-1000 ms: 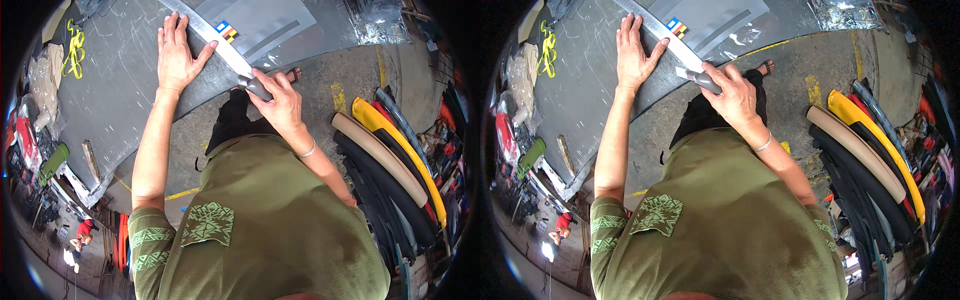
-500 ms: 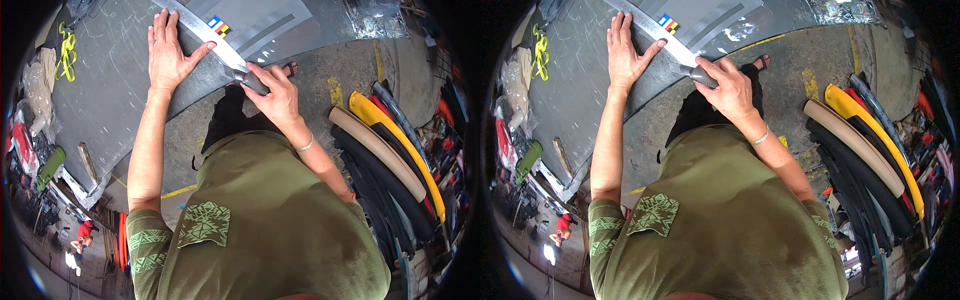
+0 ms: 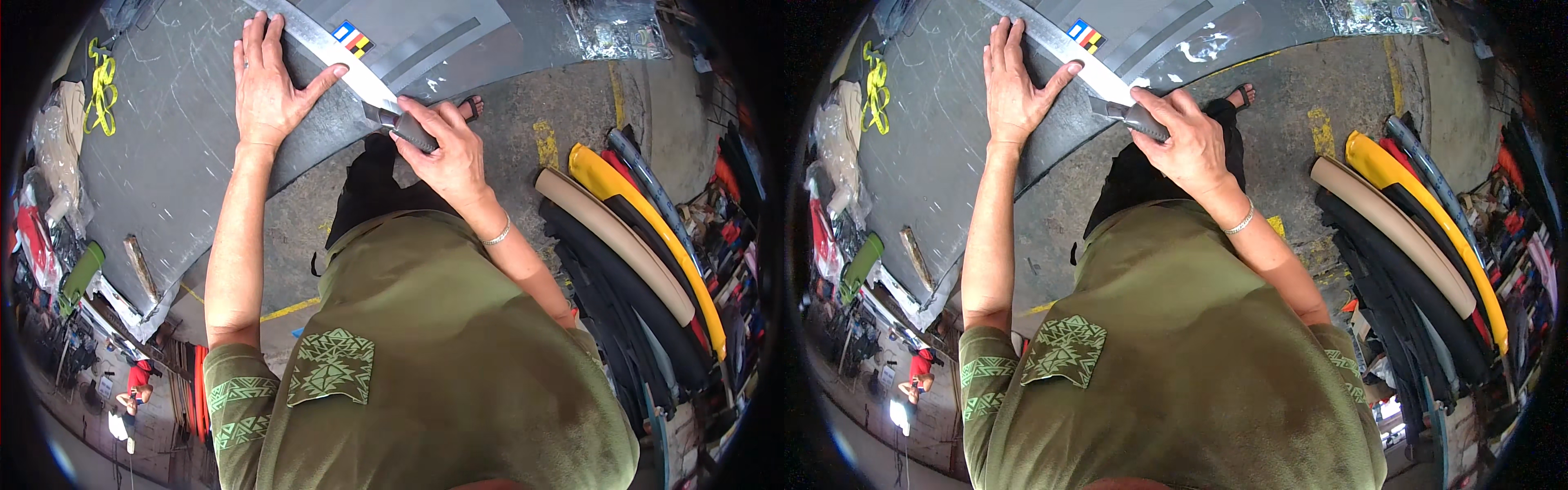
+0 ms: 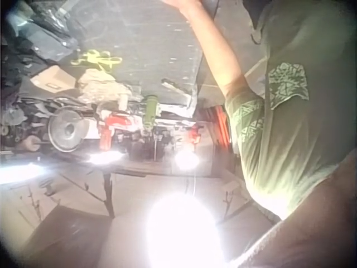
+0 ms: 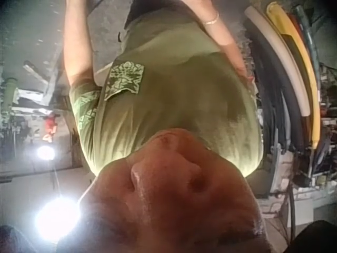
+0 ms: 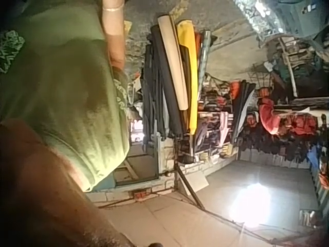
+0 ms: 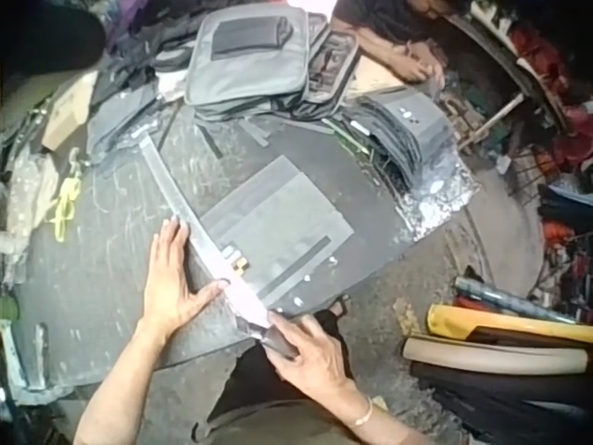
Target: Cutting pieces of grey fabric to size using a utility knife and a metal ruler on a workbench.
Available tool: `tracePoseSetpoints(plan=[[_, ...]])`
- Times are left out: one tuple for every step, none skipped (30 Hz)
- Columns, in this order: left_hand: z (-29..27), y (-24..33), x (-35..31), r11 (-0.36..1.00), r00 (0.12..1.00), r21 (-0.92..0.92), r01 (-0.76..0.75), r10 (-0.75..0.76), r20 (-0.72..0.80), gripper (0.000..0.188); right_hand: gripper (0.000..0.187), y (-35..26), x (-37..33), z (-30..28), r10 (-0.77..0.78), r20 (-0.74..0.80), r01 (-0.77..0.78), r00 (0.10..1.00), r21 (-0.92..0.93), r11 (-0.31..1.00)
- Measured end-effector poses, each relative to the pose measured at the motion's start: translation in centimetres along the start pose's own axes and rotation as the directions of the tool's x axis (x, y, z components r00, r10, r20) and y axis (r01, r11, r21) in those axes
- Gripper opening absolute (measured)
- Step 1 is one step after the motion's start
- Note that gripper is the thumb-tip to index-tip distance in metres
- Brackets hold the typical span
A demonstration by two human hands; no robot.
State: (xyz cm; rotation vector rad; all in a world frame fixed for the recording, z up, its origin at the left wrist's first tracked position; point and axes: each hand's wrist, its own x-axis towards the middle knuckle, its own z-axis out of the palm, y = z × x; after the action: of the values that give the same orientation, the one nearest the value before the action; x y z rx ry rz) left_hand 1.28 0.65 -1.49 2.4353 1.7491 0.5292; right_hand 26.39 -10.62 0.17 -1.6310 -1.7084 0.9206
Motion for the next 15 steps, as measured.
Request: tracePoseSetpoints(plan=[[-0.08,0.08,-0.02,1.0,1.0,0.005,-0.002,0.002,0.005,0.112,0.057,-0.02,0.02,-0.01,0.003,0.001,-0.003,1.0,-0.003,1.0],[-0.15,0.15,-0.01,1.0,1.0,0.01,-0.005,0.005,0.01,0.109,0.057,-0.04,0.03,-0.04,0.004,0.002,-0.004,1.0,-0.003,1.0],[-0.15,0.16,-0.02,1.0,1.0,0.009,-0.005,0.005,0.011,0.109,0.056,-0.05,0.04,-0.07,0.011,0.008,-0.011,1.0,-0.004,1.0],[-0.15,0.18,-0.02,1.0,1.0,0.008,-0.007,0.007,0.007,0.109,0.056,-0.06,0.05,-0.1,0.017,0.013,-0.017,1.0,-0.004,1.0],[-0.14,0.18,-0.03,1.0,1.0,0.008,-0.01,0.01,0.003,0.109,0.056,-0.09,0.1,-0.12,0.019,0.014,-0.019,1.0,-0.004,1.0],[-0.13,0.16,-0.02,1.0,1.0,0.007,-0.01,0.01,0.004,0.109,0.055,-0.11,0.16,-0.13,0.011,0.008,-0.011,1.0,0.008,1.0],[-0.13,0.14,-0.01,1.0,1.0,0.006,-0.012,0.012,0.0,0.109,0.054,-0.1,0.2,-0.13,0.002,0.002,-0.003,1.0,0.02,1.0],[-0.13,0.15,0.01,1.0,1.0,0.004,-0.013,0.013,-0.003,0.109,0.054,-0.05,0.21,-0.12,0.003,0.002,-0.004,1.0,0.019,1.0],[-0.13,0.19,0.02,1.0,1.0,0.003,-0.013,0.013,-0.002,0.109,0.054,0.02,0.22,-0.11,0.002,0.004,-0.002,1.0,0.02,1.0],[-0.14,0.23,0.01,1.0,1.0,0.005,-0.012,0.012,-0.003,0.109,0.054,0.06,0.23,-0.1,0.001,0.006,-0.001,1.0,0.021,1.0],[-0.16,0.26,-0.02,1.0,1.0,0.007,-0.009,0.009,-0.004,0.109,0.054,0.07,0.24,-0.09,0.002,0.006,-0.002,1.0,0.021,1.0],[-0.17,0.25,-0.02,1.0,1.0,0.007,-0.009,0.009,-0.004,0.109,0.054,0.07,0.26,-0.07,0.0,0.007,0.0,1.0,0.019,1.0],[-0.19,0.22,-0.02,1.0,1.0,0.008,-0.01,0.01,-0.005,0.108,0.054,0.06,0.27,-0.04,-0.003,0.008,0.002,1.0,0.017,1.0],[-0.23,0.19,-0.01,1.0,1.0,0.009,-0.01,0.01,-0.007,0.108,0.054,0.07,0.29,0.0,-0.004,0.009,0.004,1.0,0.017,1.0],[-0.26,0.18,-0.02,1.0,1.0,0.01,-0.008,0.008,-0.008,0.108,0.056,0.1,0.28,0.07,-0.013,0.003,0.013,1.0,0.014,1.0]])
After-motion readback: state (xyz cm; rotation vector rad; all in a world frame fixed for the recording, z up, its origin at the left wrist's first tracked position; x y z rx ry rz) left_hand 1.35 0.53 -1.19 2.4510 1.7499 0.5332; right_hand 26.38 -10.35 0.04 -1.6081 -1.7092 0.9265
